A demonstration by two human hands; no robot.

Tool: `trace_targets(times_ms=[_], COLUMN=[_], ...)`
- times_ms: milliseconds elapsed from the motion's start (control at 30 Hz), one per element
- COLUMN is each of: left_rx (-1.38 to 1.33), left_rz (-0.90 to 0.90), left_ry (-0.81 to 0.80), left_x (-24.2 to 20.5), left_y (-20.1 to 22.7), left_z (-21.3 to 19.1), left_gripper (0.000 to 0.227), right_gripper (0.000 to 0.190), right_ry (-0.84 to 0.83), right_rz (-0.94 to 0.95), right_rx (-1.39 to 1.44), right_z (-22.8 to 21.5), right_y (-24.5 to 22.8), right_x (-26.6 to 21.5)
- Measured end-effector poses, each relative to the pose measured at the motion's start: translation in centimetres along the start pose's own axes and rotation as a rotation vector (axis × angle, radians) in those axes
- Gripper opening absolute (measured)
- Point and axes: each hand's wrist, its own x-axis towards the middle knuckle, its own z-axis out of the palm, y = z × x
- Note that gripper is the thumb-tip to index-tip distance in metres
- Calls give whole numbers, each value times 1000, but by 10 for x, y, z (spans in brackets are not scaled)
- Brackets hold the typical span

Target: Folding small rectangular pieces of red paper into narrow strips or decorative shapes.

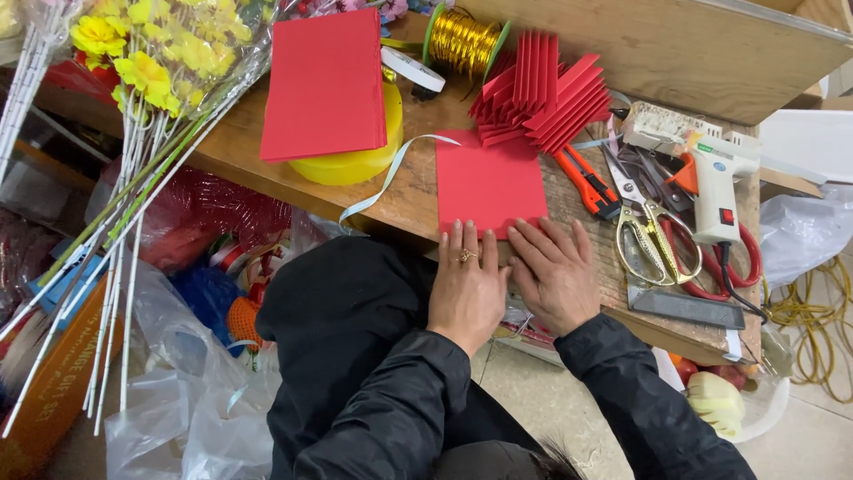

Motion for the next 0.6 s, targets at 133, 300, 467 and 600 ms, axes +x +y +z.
trace_targets(times_ms=[133, 300, 467, 600], left_rx=[-18, -24, -50, -101], left_rz=[-23, -71, -160, -191], left_ry=[6, -70, -197, -305], left_x=[-5, -8, -8, -5], left_y=[5, 9, 13, 14], left_z=[-3, -16, -27, -36], left_gripper=[59, 76, 82, 84], right_gripper=[42, 45, 48, 50], right_ry=[-36, -70, -83, -101], right_rz=[-12, 22, 15, 34], right_rx=[-38, -100, -117, -106], right_z=[4, 5, 4, 9], right_y=[2, -1, -2, 2], right_x=[-7, -11, -12, -15])
